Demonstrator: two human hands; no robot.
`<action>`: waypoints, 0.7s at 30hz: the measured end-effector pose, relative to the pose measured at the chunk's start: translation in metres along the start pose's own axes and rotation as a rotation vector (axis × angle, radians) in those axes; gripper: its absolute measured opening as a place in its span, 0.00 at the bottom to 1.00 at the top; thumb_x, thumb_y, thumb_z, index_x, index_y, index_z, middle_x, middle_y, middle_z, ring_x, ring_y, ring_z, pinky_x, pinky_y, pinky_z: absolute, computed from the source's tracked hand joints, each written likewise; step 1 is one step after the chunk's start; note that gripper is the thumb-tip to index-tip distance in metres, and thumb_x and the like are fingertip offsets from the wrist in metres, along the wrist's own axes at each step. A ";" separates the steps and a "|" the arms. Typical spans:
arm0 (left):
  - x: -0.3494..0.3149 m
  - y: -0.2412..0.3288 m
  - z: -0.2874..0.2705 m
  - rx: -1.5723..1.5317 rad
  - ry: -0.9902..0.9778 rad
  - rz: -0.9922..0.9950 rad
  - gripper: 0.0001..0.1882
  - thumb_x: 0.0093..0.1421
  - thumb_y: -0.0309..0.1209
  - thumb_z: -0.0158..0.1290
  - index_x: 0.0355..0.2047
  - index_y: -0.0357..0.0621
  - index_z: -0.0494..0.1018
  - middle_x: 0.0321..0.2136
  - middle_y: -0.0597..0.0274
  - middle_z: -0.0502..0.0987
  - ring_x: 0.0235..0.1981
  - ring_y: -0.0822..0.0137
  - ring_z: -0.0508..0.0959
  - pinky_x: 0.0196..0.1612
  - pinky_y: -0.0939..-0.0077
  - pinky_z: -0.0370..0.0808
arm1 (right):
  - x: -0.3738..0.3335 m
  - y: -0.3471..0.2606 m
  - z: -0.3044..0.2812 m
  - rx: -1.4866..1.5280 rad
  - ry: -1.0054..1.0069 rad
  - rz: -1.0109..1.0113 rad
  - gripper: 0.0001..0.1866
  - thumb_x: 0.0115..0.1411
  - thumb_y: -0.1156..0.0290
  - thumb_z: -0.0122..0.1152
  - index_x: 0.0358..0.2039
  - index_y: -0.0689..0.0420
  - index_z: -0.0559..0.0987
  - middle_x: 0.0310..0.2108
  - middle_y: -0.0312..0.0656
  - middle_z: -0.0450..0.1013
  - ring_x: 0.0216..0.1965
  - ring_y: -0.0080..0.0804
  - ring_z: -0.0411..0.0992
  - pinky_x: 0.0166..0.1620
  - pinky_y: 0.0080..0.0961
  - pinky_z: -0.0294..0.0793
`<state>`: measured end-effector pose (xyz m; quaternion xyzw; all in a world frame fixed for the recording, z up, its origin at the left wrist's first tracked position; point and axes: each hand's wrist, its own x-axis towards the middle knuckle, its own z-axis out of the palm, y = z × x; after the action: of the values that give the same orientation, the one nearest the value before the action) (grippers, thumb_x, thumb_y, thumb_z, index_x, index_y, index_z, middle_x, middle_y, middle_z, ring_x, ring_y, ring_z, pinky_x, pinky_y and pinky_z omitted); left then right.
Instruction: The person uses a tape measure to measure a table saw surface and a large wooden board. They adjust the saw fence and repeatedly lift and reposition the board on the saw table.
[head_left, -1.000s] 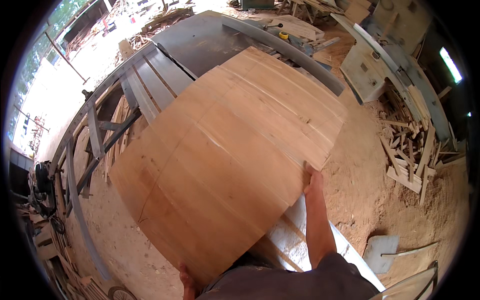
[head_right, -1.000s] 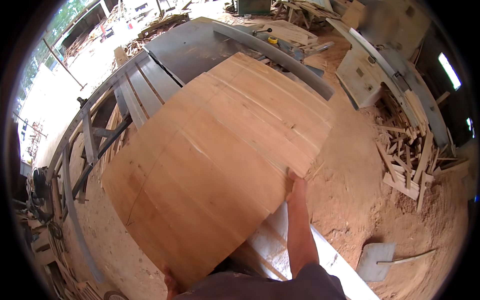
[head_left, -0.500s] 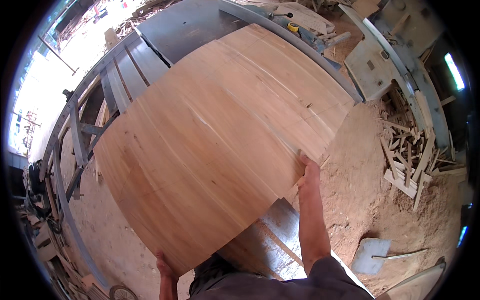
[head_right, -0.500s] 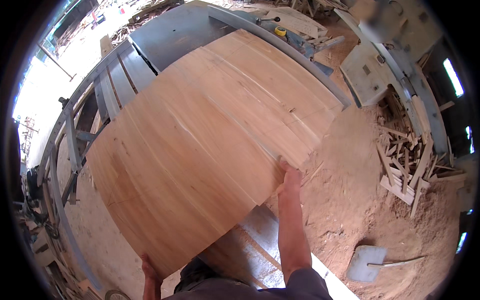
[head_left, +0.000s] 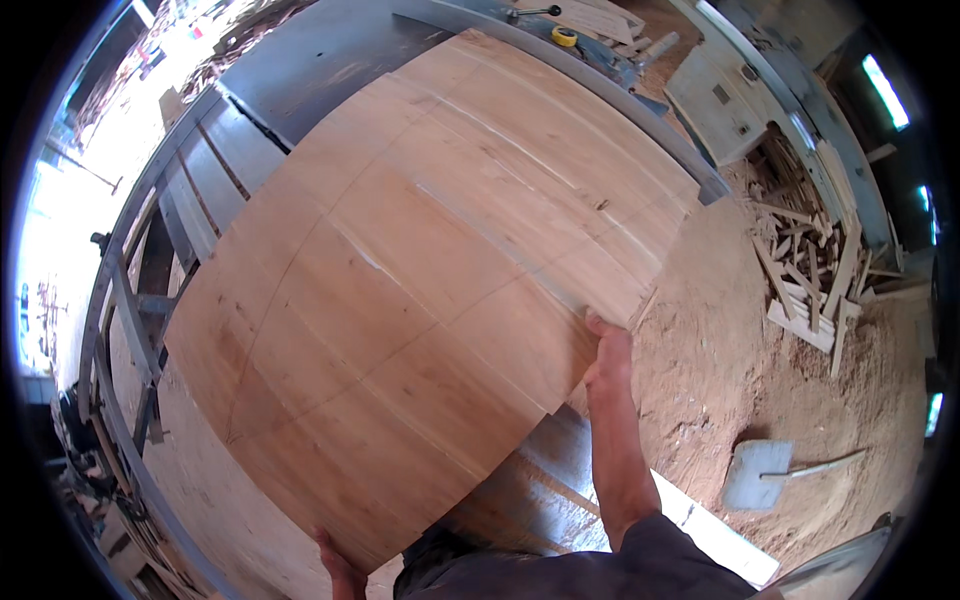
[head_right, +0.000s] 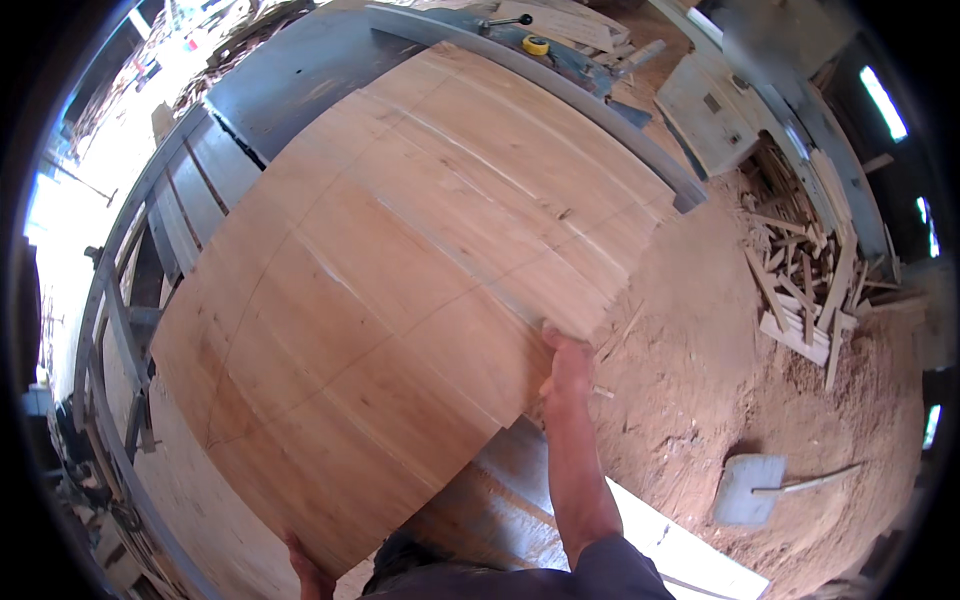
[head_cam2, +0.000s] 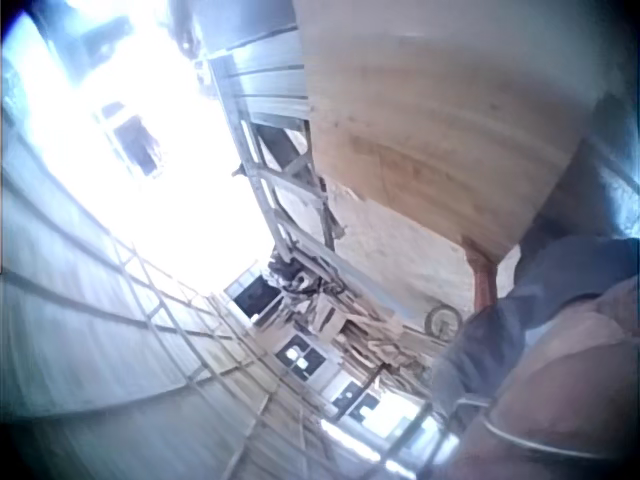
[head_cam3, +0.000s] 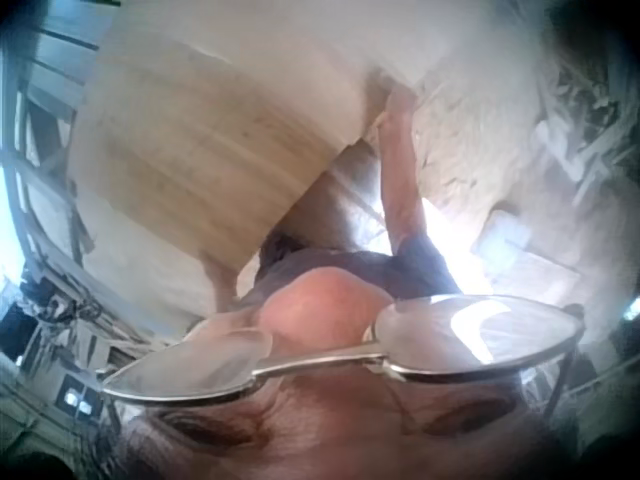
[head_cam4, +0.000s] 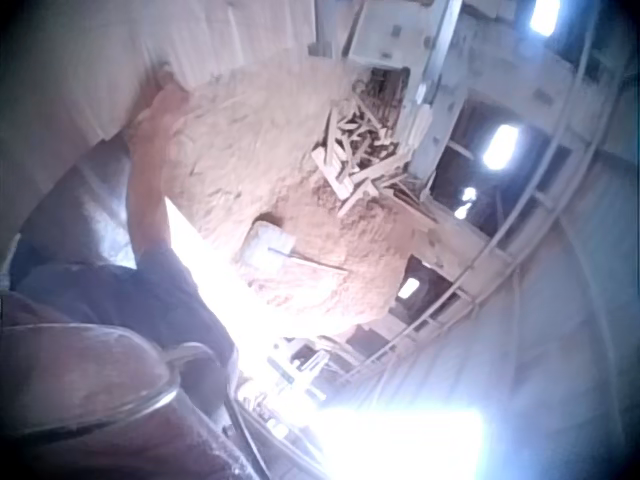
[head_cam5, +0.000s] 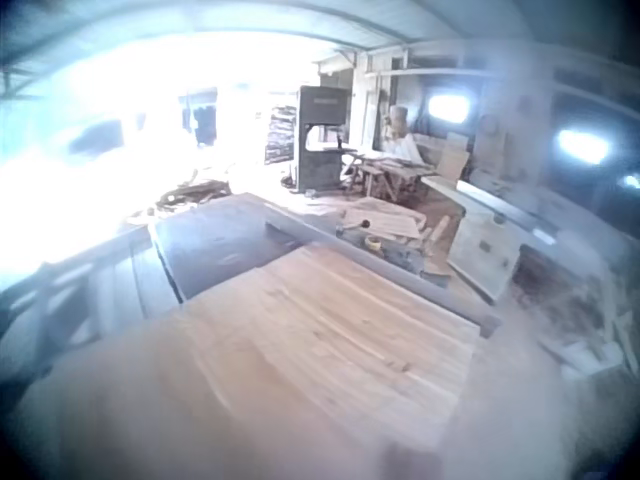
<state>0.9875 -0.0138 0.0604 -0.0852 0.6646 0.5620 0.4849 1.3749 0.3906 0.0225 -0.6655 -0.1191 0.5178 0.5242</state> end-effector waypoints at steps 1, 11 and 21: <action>0.002 -0.002 -0.001 0.020 0.010 0.007 0.46 0.65 0.65 0.40 0.70 0.43 0.50 0.65 0.48 0.62 0.62 0.48 0.67 0.63 0.53 0.67 | -0.001 0.003 -0.002 -0.021 0.024 0.009 0.28 0.52 0.69 0.71 0.49 0.73 0.74 0.52 0.51 0.72 0.55 0.39 0.66 0.59 0.36 0.63; 0.007 -0.013 -0.008 -0.037 -0.039 -0.022 0.45 0.65 0.65 0.40 0.70 0.46 0.50 0.67 0.54 0.59 0.65 0.48 0.63 0.64 0.51 0.64 | -0.020 -0.024 0.024 -0.073 0.021 -0.047 0.30 0.50 0.70 0.72 0.51 0.73 0.74 0.53 0.54 0.71 0.57 0.42 0.66 0.59 0.38 0.63; -0.008 -0.011 0.008 -0.036 -0.202 0.133 0.43 0.66 0.62 0.41 0.69 0.42 0.51 0.63 0.49 0.64 0.61 0.49 0.68 0.62 0.55 0.68 | -0.038 -0.035 0.027 -0.112 0.074 0.014 0.29 0.50 0.70 0.70 0.49 0.73 0.74 0.48 0.54 0.75 0.51 0.39 0.72 0.54 0.32 0.67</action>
<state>1.0040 -0.0145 0.0598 0.0076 0.6066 0.6104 0.5093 1.3504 0.3943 0.0748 -0.7134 -0.1239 0.4888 0.4866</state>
